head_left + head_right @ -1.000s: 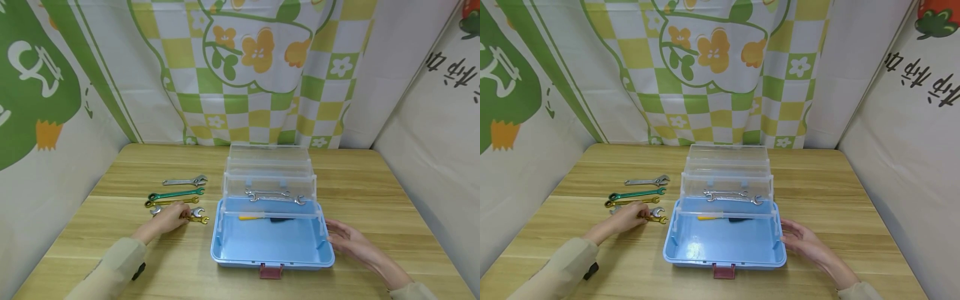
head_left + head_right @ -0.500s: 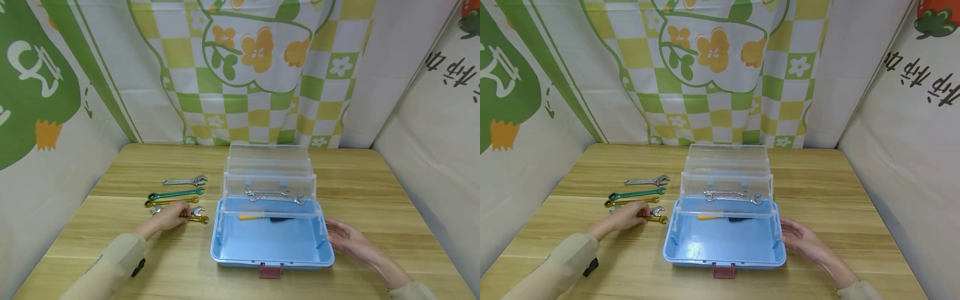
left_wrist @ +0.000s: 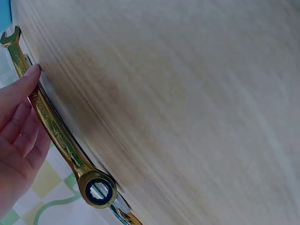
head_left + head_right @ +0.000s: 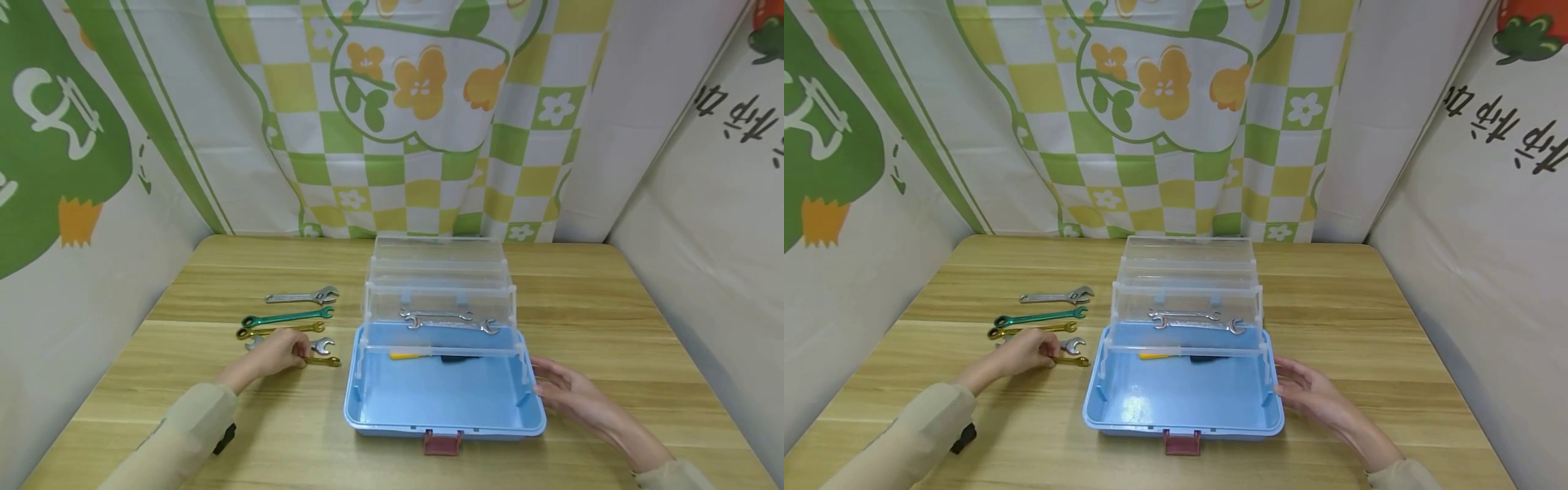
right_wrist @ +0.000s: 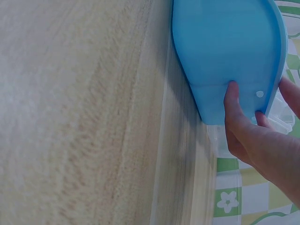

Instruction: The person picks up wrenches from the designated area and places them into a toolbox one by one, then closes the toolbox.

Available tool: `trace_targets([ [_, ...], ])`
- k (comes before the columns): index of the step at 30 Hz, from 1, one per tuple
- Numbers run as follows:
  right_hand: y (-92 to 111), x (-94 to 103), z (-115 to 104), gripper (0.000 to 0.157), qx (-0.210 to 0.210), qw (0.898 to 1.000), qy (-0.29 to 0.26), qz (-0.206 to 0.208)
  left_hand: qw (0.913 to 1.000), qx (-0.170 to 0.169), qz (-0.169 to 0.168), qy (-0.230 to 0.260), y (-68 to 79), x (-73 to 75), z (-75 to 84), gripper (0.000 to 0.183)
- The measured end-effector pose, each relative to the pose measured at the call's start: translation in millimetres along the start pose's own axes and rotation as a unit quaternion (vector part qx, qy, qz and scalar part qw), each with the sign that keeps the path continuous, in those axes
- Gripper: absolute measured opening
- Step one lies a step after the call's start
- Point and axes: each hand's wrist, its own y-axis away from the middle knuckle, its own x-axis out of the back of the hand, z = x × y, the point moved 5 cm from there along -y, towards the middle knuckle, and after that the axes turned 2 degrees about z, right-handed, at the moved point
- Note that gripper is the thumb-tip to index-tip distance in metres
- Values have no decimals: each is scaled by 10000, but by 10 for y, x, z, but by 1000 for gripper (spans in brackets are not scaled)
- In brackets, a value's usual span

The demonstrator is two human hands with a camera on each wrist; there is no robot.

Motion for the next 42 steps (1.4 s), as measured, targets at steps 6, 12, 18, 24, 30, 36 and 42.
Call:
trace_targets([
  [6, -7, -2, 3, 69, -21, 10000, -31, 10, 9999, -59, 75, -76, 17, 14, 0, 13],
  [12, -11, -2, -8, 69, -106, 9999, 40, 91, 9998, -35, 196, -9, 43, 70, -4, 12],
  [18, -12, 1, -7, 67, -83, 9999, 74, 77, 9993, 105, 335, 138, 55, 161, 34, 11],
  [24, -13, 8, -2, 66, -40, 9999, 95, 73, 9983, 22, 486, 326, 72, 258, 139, 10],
  [30, -9, 9, 1, 67, -22, 9999, 64, 78, 9979, -59, 459, 453, 81, 331, 240, 7],
  [36, -1, 6, 3, 68, -1, 10000, 0, 50, 9973, -157, 612, 370, 97, 409, 326, 6],
  [42, 0, 5, 8, 68, 15, 10000, -46, 26, 9963, -142, 782, 337, 110, 499, 388, 7],
])
